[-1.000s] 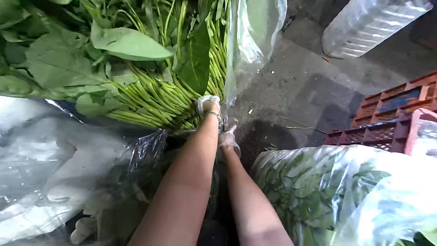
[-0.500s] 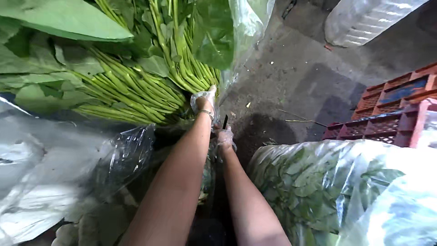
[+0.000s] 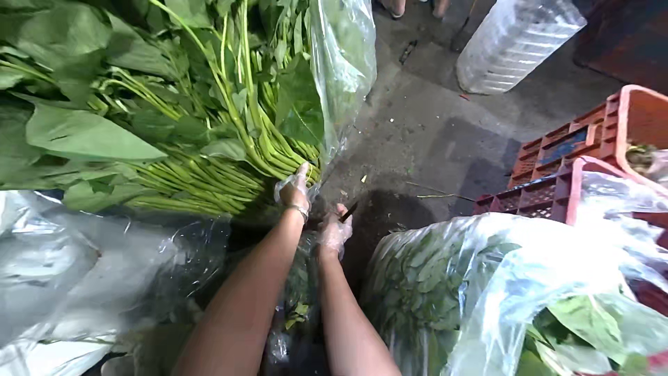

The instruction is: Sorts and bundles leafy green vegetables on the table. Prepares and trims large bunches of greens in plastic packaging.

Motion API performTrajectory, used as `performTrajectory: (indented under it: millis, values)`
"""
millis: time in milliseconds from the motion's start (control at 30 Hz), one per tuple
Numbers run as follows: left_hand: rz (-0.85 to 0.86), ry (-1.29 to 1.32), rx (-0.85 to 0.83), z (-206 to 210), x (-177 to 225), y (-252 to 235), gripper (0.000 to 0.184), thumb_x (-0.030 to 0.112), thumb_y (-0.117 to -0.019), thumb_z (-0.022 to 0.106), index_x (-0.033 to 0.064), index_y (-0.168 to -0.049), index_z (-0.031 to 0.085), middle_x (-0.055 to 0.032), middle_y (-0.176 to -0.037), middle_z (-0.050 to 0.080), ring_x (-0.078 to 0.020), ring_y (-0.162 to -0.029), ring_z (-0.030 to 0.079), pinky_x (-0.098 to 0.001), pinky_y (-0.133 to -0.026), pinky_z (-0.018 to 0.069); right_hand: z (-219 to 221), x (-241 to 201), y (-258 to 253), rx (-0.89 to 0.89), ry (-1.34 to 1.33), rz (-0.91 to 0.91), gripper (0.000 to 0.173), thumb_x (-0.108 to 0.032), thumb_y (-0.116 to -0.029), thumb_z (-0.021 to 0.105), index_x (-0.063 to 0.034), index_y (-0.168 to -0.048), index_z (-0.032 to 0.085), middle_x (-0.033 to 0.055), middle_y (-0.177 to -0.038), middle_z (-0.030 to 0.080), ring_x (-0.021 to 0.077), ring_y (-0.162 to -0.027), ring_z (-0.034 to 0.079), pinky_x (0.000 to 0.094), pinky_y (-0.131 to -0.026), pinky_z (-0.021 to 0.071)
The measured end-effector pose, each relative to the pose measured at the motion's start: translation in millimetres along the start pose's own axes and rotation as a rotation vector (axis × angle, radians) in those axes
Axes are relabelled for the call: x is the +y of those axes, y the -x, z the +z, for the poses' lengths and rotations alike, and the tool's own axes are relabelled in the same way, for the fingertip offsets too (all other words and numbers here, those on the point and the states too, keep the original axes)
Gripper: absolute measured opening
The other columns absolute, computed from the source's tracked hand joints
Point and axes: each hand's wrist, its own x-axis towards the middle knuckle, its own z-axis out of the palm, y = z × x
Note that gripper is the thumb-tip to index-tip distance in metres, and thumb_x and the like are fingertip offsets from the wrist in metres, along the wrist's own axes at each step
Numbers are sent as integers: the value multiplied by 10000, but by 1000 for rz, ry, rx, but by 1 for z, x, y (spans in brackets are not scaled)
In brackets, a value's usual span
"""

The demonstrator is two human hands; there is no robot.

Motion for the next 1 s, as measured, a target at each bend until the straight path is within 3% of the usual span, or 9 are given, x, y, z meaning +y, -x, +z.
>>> performTrajectory:
  millis: [100,200,367,500,600,667,733,833,1000]
  values:
    - [68,-200,-48,-9,-2,1,667,562,-1006,557,-58,-1239,636,-305,-1263,613,-429,-1205,575,-586,-1035,441,2,-13,-6,-116,223,-238,352,-19,-987,579,52,-1331,593,206,-1168,684,255,-1039,661,420,-935,529]
    - [148,-438,-95,-19,-3,-10,675,581,-1038,462,-36,-1220,667,-296,-1276,626,-446,-1247,567,-614,-1069,411,19,-34,-34,-316,490,-337,397,-55,-1017,549,-61,-1412,583,178,-1376,627,321,-1248,613,517,-1058,484]
    - [133,-358,-80,-32,-4,-22,729,636,-982,536,-44,-1213,656,-296,-1243,631,-445,-1200,584,-625,-1033,436,50,-50,-82,-662,785,-217,687,14,-939,577,-223,-1566,424,198,-1424,589,386,-1276,589,629,-1009,487]
    - [137,-310,-12,-27,6,-6,660,576,-994,568,-56,-1140,690,-267,-1192,665,-393,-1183,605,-573,-1039,439,51,-29,-103,-651,594,-144,665,50,-952,541,-175,-1565,414,192,-1446,561,332,-1245,598,550,-983,512]
    - [127,-332,22,-28,15,7,666,584,-996,557,-54,-1129,694,-269,-1176,666,-403,-1172,604,-583,-1026,438,30,2,-101,-710,988,-3,522,-98,-1031,541,-30,-1529,400,275,-1404,552,397,-1251,577,559,-1026,479]
    - [189,-445,-17,-36,19,15,683,575,-1036,472,-66,-1140,685,-296,-1169,660,-439,-1160,607,-610,-1012,438,16,16,-94,-632,1188,103,445,-178,-1069,496,7,-1474,485,265,-1458,528,399,-1368,503,555,-1129,406]
    - [194,-435,-13,-39,19,18,668,561,-1031,499,-71,-1121,696,-289,-1153,671,-427,-1150,618,-597,-1012,441,2,15,-79,-310,970,116,404,-179,-1087,453,33,-1423,529,272,-1434,547,392,-1371,504,541,-1135,400]
    - [204,-371,-56,-46,16,32,661,543,-1046,475,-84,-1121,669,-302,-1116,651,-437,-1073,615,-602,-962,458,3,-7,-79,-64,473,-128,354,-133,-1052,502,-63,-1385,602,179,-1325,650,319,-1238,608,521,-1052,471]
    - [131,-151,-52,-49,28,65,701,622,-978,560,-62,-1061,686,-280,-1064,661,-399,-1013,629,-580,-921,491,18,-101,-64,-600,665,-440,542,24,-901,562,-138,-1416,613,159,-1361,643,313,-1265,597,558,-1046,466]
